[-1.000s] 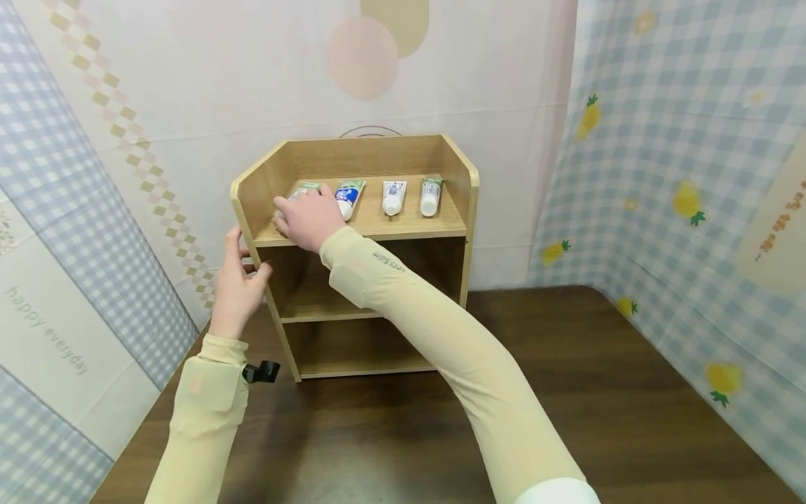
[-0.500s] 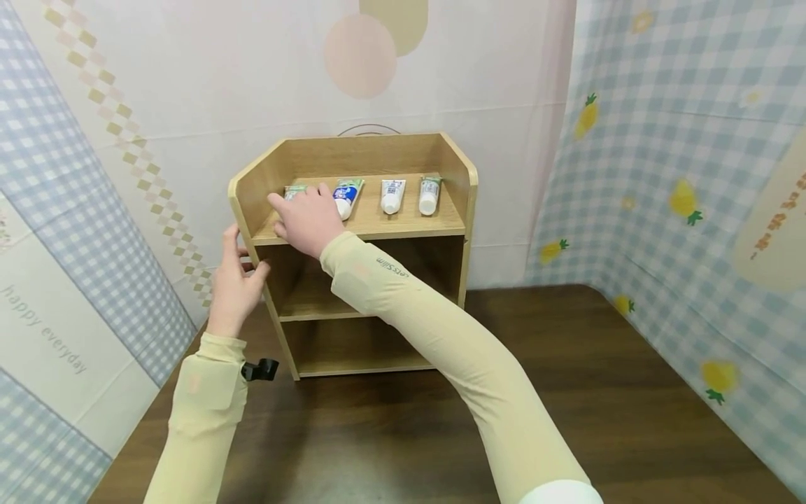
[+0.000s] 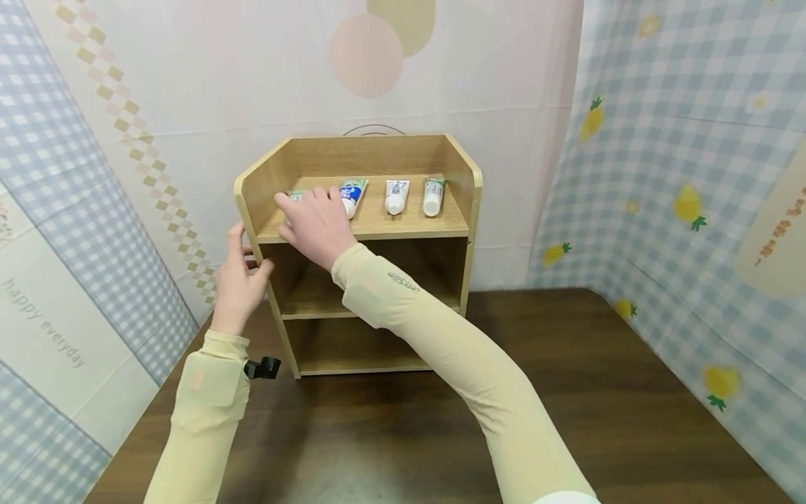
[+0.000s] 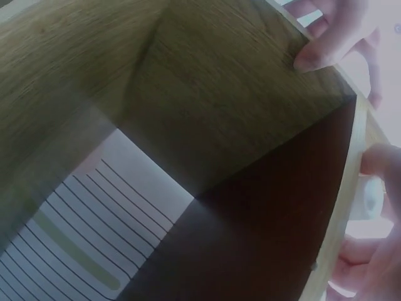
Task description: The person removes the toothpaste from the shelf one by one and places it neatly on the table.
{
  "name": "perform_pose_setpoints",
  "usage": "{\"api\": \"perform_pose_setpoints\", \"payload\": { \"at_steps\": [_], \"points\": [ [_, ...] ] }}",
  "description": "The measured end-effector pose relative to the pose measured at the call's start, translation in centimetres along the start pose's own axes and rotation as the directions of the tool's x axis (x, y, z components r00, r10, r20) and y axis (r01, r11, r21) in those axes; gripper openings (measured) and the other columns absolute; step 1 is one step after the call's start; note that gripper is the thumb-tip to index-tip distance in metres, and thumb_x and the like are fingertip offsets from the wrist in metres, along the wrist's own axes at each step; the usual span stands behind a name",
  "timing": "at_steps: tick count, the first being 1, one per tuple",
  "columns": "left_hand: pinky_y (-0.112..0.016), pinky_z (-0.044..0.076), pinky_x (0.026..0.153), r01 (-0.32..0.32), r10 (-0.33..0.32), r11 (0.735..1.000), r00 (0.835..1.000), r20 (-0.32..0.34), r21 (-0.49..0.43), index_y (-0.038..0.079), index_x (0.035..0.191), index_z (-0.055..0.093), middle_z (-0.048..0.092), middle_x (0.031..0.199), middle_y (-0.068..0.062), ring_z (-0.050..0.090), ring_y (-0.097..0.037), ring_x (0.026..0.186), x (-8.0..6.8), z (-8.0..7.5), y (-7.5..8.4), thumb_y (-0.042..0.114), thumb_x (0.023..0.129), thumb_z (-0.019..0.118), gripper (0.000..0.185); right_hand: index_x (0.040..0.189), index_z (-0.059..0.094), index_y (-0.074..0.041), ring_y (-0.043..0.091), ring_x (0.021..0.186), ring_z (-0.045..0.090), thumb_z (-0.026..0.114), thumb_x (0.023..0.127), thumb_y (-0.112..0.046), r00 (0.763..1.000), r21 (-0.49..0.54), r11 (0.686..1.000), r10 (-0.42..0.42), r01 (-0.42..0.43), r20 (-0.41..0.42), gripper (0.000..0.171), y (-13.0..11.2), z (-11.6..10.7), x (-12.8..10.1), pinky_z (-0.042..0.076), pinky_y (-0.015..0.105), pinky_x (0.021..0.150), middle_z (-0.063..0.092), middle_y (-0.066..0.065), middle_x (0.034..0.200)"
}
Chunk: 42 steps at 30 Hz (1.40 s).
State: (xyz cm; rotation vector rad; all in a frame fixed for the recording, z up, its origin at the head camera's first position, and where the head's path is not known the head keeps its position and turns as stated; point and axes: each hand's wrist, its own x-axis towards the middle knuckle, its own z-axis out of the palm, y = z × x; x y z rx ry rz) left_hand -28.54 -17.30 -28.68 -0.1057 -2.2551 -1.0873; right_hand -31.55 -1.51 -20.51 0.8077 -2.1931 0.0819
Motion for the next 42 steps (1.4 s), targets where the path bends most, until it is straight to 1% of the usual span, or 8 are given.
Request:
{"api": "perform_pose_setpoints", "payload": {
  "at_steps": [5,9,14,19,23,27,32,42],
  "points": [
    [-0.054,0.052,0.079,0.000,0.000,1.000,1.000,-0.009,-0.010,0.033,0.150,0.023,0.060,0.117,-0.025,0.065,-0.042,0.101,0.0,0.1,-0.1,0.009,0.091,0.053,0.071,0.108,0.060,-0.019,0.025,0.077,0.060,0.059,0.090,-0.027,0.997,-0.022,0.999,-0.028,0.027,-0.069,0.021,-0.1,-0.2,-0.7,0.040,0.036,0.075,0.066,0.004,0.081],
    [-0.054,0.052,0.079,-0.001,0.001,1.000,1.000,-0.016,-0.016,0.033,0.150,0.023,0.060,0.117,-0.025,0.065,-0.043,0.101,0.0,0.1,-0.1,0.009,0.091,0.052,0.070,0.114,0.060,-0.019,0.023,0.083,0.062,0.058,0.091,-0.028,0.998,-0.047,0.999,-0.023,0.020,-0.064,0.024,-0.1,-0.6,-1.0,0.042,0.036,0.077,0.067,0.003,0.085],
    [-0.054,0.052,0.079,-0.001,0.001,1.000,1.000,-0.021,-0.020,0.034,0.150,0.023,0.059,0.116,-0.024,0.065,-0.043,0.100,-0.1,0.1,0.0,0.010,0.091,0.053,0.070,0.118,0.062,-0.014,0.022,0.090,0.064,0.057,0.092,-0.029,0.999,-0.038,0.999,-0.007,0.006,-0.041,0.030,0.0,-0.9,-1.6,0.044,0.036,0.081,0.069,0.002,0.094],
    [-0.054,0.051,0.081,0.007,-0.007,1.000,1.000,-0.020,-0.024,0.033,0.150,0.023,0.059,0.117,-0.023,0.064,-0.043,0.101,-0.3,0.1,-0.1,0.010,0.090,0.052,0.070,0.115,0.064,-0.013,0.020,0.091,0.064,0.060,0.090,-0.029,0.996,-0.018,0.999,-0.049,0.048,-0.069,0.030,0.1,-0.7,-2.5,0.045,0.034,0.079,0.071,0.002,0.099],
    [-0.055,0.051,0.082,0.008,-0.008,1.000,1.000,-0.022,-0.013,0.032,0.150,0.023,0.059,0.118,-0.024,0.064,-0.043,0.102,-0.3,0.2,-0.1,0.010,0.090,0.052,0.070,0.114,0.064,-0.013,0.019,0.092,0.064,0.061,0.089,-0.030,0.989,-0.002,0.997,-0.080,0.081,-0.120,0.030,0.2,-0.6,-3.1,0.045,0.034,0.079,0.070,0.002,0.098],
    [-0.055,0.050,0.082,0.007,-0.007,1.000,1.000,-0.018,-0.005,0.031,0.151,0.022,0.059,0.119,-0.026,0.064,-0.043,0.103,-0.3,0.2,-0.1,0.009,0.090,0.052,0.071,0.117,0.064,-0.010,0.019,0.094,0.065,0.063,0.088,-0.030,0.983,0.029,0.996,-0.082,0.087,-0.162,0.035,0.4,-0.3,-3.7,0.046,0.033,0.081,0.071,0.003,0.102],
    [-0.055,0.050,0.082,0.009,-0.009,1.000,1.000,-0.011,-0.004,0.032,0.151,0.021,0.059,0.119,-0.026,0.063,-0.043,0.104,-0.3,0.3,0.1,0.011,0.091,0.051,0.071,0.116,0.065,-0.008,0.020,0.088,0.063,0.064,0.088,-0.030,0.975,0.048,0.994,-0.082,0.093,-0.205,0.036,0.7,-0.2,-4.2,0.048,0.033,0.080,0.072,0.004,0.102],
    [-0.055,0.049,0.084,0.007,-0.007,1.000,1.000,-0.002,-0.013,0.034,0.152,0.019,0.060,0.119,-0.025,0.063,-0.042,0.103,-0.1,0.3,-0.1,0.011,0.090,0.049,0.072,0.113,0.069,-0.009,0.019,0.085,0.063,0.066,0.087,-0.027,0.943,0.078,0.988,-0.102,0.133,-0.316,0.032,1.1,-1.2,-5.3,0.049,0.031,0.076,0.072,0.004,0.096]
  ]
}}
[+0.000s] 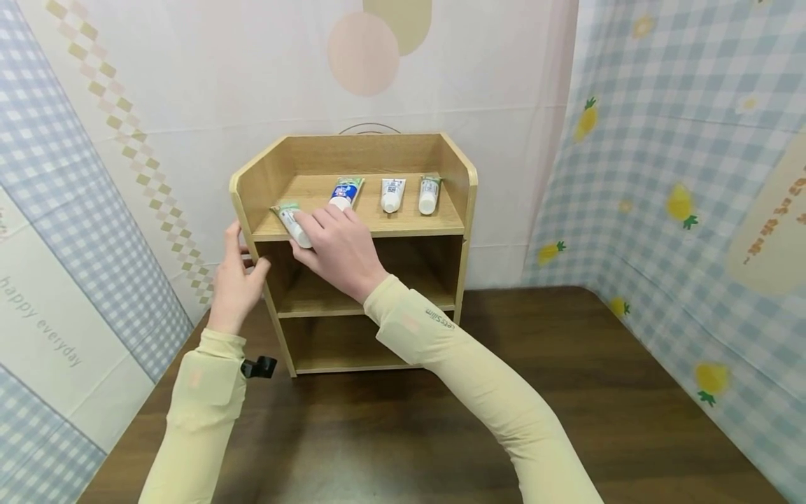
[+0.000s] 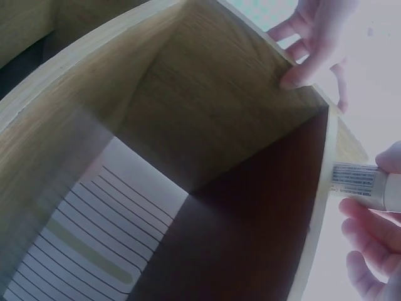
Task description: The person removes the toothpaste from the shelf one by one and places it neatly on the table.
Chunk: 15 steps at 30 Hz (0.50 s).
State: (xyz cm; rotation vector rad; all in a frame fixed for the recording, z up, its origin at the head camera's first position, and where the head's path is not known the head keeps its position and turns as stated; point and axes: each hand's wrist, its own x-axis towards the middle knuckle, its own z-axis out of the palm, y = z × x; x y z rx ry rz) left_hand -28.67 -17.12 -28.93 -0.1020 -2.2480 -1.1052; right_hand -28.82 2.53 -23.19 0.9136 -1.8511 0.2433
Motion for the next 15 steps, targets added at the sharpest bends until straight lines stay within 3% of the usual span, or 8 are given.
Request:
{"api": "perform_pose_setpoints", "payload": {
  "at_steps": [5,9,15],
  "points": [
    [-0.056,0.049,0.083,0.001,-0.001,1.000,1.000,0.005,0.003,0.035,0.152,0.019,0.060,0.120,-0.026,0.063,-0.042,0.104,0.0,0.0,0.0,0.012,0.091,0.049,0.072,0.113,0.070,-0.008,0.019,0.079,0.060,0.067,0.086,-0.026,0.999,-0.003,1.000,-0.007,0.007,-0.038,0.032,0.2,-0.8,-0.4,0.049,0.030,0.073,0.070,0.004,0.088],
    [-0.056,0.048,0.083,-0.001,0.001,1.000,1.000,-0.002,0.016,0.035,0.152,0.019,0.060,0.120,-0.026,0.063,-0.042,0.104,0.0,0.0,0.0,0.012,0.090,0.049,0.072,0.114,0.070,-0.009,0.020,0.082,0.062,0.068,0.086,-0.026,0.998,-0.006,1.000,-0.006,0.006,-0.062,0.033,0.3,-1.7,-0.8,0.050,0.032,0.077,0.070,0.004,0.090],
    [-0.056,0.048,0.082,0.001,-0.001,1.000,1.000,-0.008,0.026,0.035,0.152,0.019,0.060,0.117,-0.025,0.063,-0.041,0.102,0.0,0.1,-0.1,0.012,0.091,0.050,0.072,0.116,0.070,-0.009,0.021,0.084,0.065,0.070,0.086,-0.027,0.995,-0.009,1.000,-0.009,0.008,-0.100,0.035,0.3,-2.9,-1.6,0.050,0.032,0.072,0.072,0.004,0.093]
  ]
}}
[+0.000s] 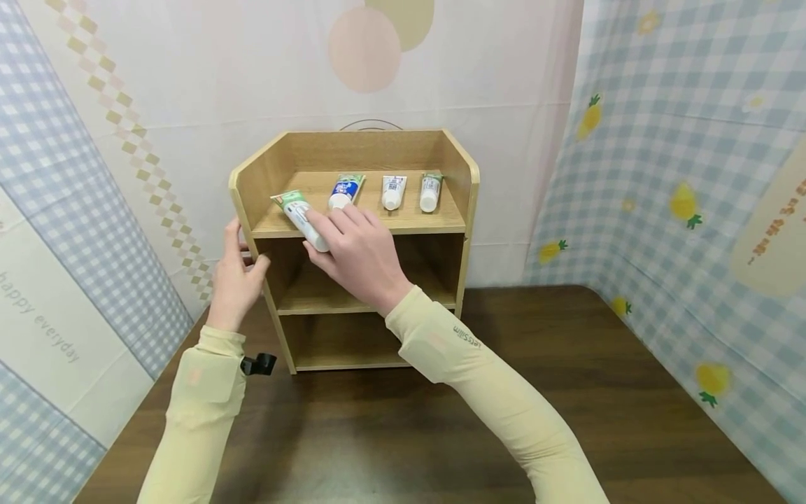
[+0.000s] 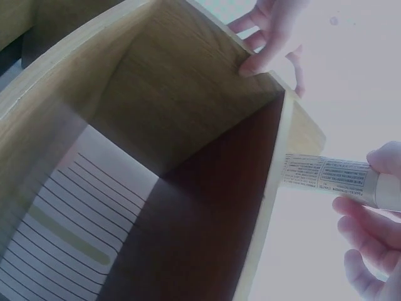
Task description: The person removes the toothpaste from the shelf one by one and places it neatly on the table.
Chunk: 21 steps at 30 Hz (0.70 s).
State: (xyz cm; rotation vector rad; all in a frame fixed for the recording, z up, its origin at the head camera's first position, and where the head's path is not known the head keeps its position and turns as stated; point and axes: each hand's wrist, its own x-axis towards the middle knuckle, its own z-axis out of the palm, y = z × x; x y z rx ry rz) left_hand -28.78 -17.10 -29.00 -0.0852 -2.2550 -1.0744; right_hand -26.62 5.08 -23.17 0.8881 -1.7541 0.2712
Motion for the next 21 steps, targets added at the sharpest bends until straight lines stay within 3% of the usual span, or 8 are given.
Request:
{"api": "perform_pose_setpoints", "payload": {
  "at_steps": [6,13,21],
  "points": [
    [-0.055,0.048,0.082,0.004,-0.004,1.000,1.000,0.002,-0.016,0.035,0.152,0.020,0.059,0.118,-0.023,0.063,-0.040,0.101,-0.1,-0.3,0.0,0.011,0.090,0.050,0.072,0.117,0.070,-0.011,0.019,0.080,0.063,0.069,0.086,-0.028,1.000,-0.013,1.000,-0.004,0.004,-0.016,0.035,-0.4,-1.5,-0.8,0.051,0.032,0.071,0.071,0.003,0.087],
    [-0.057,0.047,0.084,0.003,-0.003,1.000,1.000,-0.004,-0.023,0.036,0.152,0.020,0.060,0.121,-0.024,0.062,-0.041,0.105,-0.1,-0.2,0.0,0.011,0.090,0.049,0.073,0.117,0.069,-0.011,0.020,0.085,0.065,0.070,0.086,-0.025,1.000,-0.009,1.000,-0.021,0.021,-0.015,0.034,-0.4,-2.7,-1.7,0.052,0.033,0.076,0.072,0.003,0.093],
    [-0.057,0.048,0.084,0.005,-0.005,1.000,1.000,0.004,-0.030,0.036,0.152,0.020,0.060,0.120,-0.025,0.063,-0.041,0.105,-0.1,-0.4,-0.1,0.011,0.091,0.049,0.072,0.119,0.068,-0.012,0.019,0.083,0.064,0.070,0.086,-0.024,1.000,0.012,1.000,-0.022,0.022,-0.018,0.035,-0.5,-4.0,-2.5,0.047,0.031,0.069,0.072,0.003,0.092]
  ]
}}
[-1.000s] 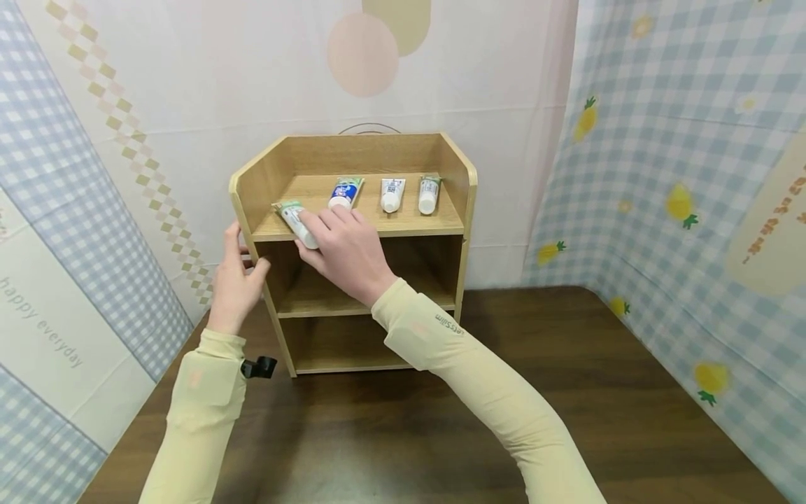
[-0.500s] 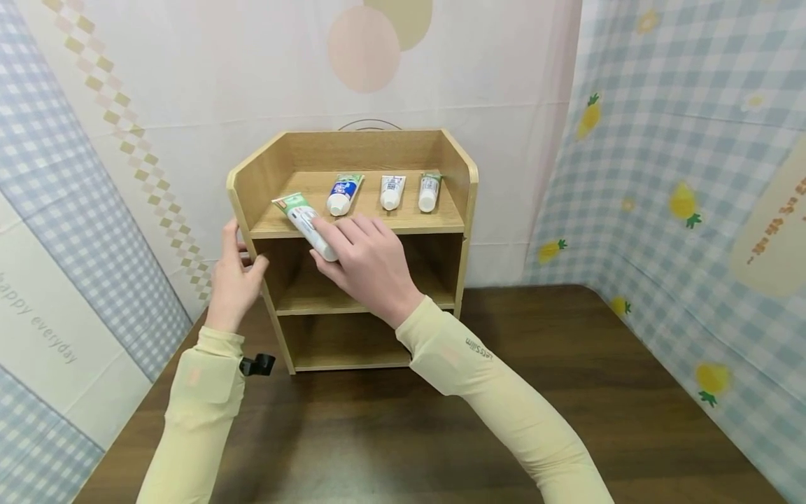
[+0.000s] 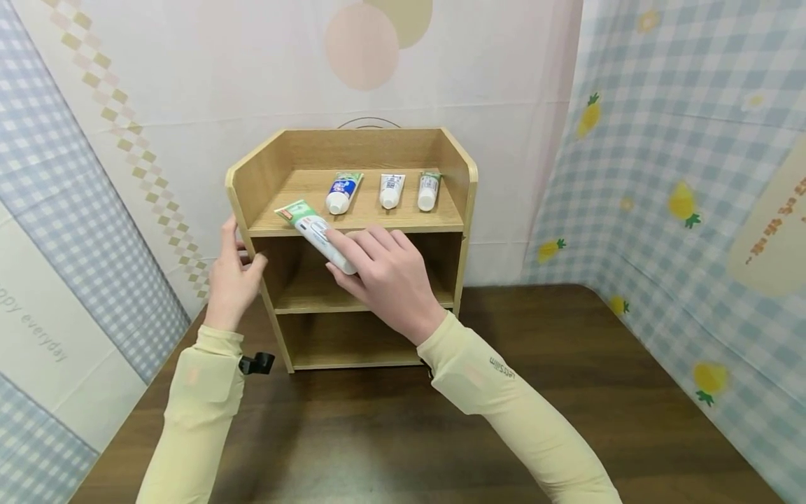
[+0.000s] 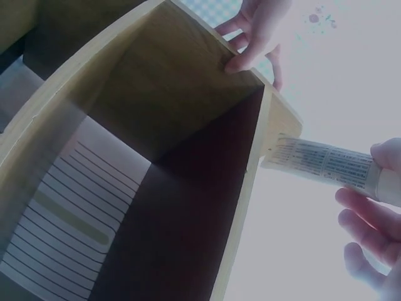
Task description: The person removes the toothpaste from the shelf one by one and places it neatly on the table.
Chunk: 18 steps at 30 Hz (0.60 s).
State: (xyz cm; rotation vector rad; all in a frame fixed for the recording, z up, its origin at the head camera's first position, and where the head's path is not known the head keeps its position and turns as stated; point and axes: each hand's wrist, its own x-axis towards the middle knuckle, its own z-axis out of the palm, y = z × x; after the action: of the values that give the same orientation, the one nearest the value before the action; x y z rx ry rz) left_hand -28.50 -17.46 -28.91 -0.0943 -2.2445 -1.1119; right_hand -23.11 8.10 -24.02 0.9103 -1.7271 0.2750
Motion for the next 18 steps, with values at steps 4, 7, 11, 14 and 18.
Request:
{"api": "perform_pose_setpoints", "payload": {
  "at_steps": [4,7,11,14,18],
  "points": [
    [-0.057,0.048,0.084,0.002,-0.002,1.000,1.000,-0.001,-0.012,0.037,0.151,0.020,0.061,0.120,-0.025,0.063,-0.041,0.105,0.0,0.0,0.0,0.011,0.091,0.049,0.072,0.122,0.067,-0.013,0.019,0.088,0.065,0.070,0.087,-0.025,1.000,0.022,1.000,0.013,-0.013,0.015,0.037,-0.1,-0.8,-0.5,0.047,0.031,0.070,0.073,0.003,0.098],
    [-0.057,0.049,0.083,0.001,-0.001,1.000,1.000,-0.002,-0.014,0.037,0.151,0.020,0.061,0.120,-0.025,0.063,-0.041,0.104,0.0,0.0,0.0,0.011,0.091,0.049,0.072,0.123,0.067,-0.013,0.020,0.091,0.066,0.071,0.087,-0.025,1.000,0.038,0.999,0.016,-0.017,0.020,0.038,-0.1,-1.4,-1.0,0.048,0.033,0.071,0.073,0.003,0.102],
    [-0.056,0.048,0.082,-0.001,0.001,1.000,1.000,0.000,-0.019,0.038,0.151,0.020,0.061,0.119,-0.025,0.063,-0.040,0.103,-0.1,0.1,0.0,0.011,0.090,0.049,0.073,0.121,0.068,-0.012,0.021,0.091,0.066,0.075,0.083,-0.022,1.000,0.055,0.998,0.020,-0.021,0.020,0.040,-0.1,-2.1,-2.1,0.047,0.033,0.070,0.073,0.004,0.103],
    [-0.055,0.048,0.081,-0.005,0.005,1.000,1.000,-0.007,-0.025,0.038,0.151,0.021,0.061,0.118,-0.024,0.062,-0.039,0.102,0.0,0.1,-0.1,0.010,0.089,0.049,0.074,0.121,0.068,-0.011,0.021,0.091,0.066,0.074,0.083,-0.022,0.999,0.073,0.997,0.031,-0.032,0.014,0.040,0.1,-2.5,-2.9,0.045,0.032,0.067,0.073,0.004,0.102],
    [-0.055,0.048,0.081,-0.016,0.015,1.000,1.000,-0.016,-0.025,0.038,0.151,0.022,0.061,0.117,-0.023,0.063,-0.039,0.101,0.0,0.1,-0.1,0.010,0.089,0.049,0.074,0.120,0.068,-0.009,0.022,0.089,0.065,0.067,0.090,-0.028,0.999,0.102,0.994,0.034,-0.032,-0.016,0.035,0.2,-3.2,-4.0,0.046,0.034,0.066,0.073,0.006,0.101]
  ]
}}
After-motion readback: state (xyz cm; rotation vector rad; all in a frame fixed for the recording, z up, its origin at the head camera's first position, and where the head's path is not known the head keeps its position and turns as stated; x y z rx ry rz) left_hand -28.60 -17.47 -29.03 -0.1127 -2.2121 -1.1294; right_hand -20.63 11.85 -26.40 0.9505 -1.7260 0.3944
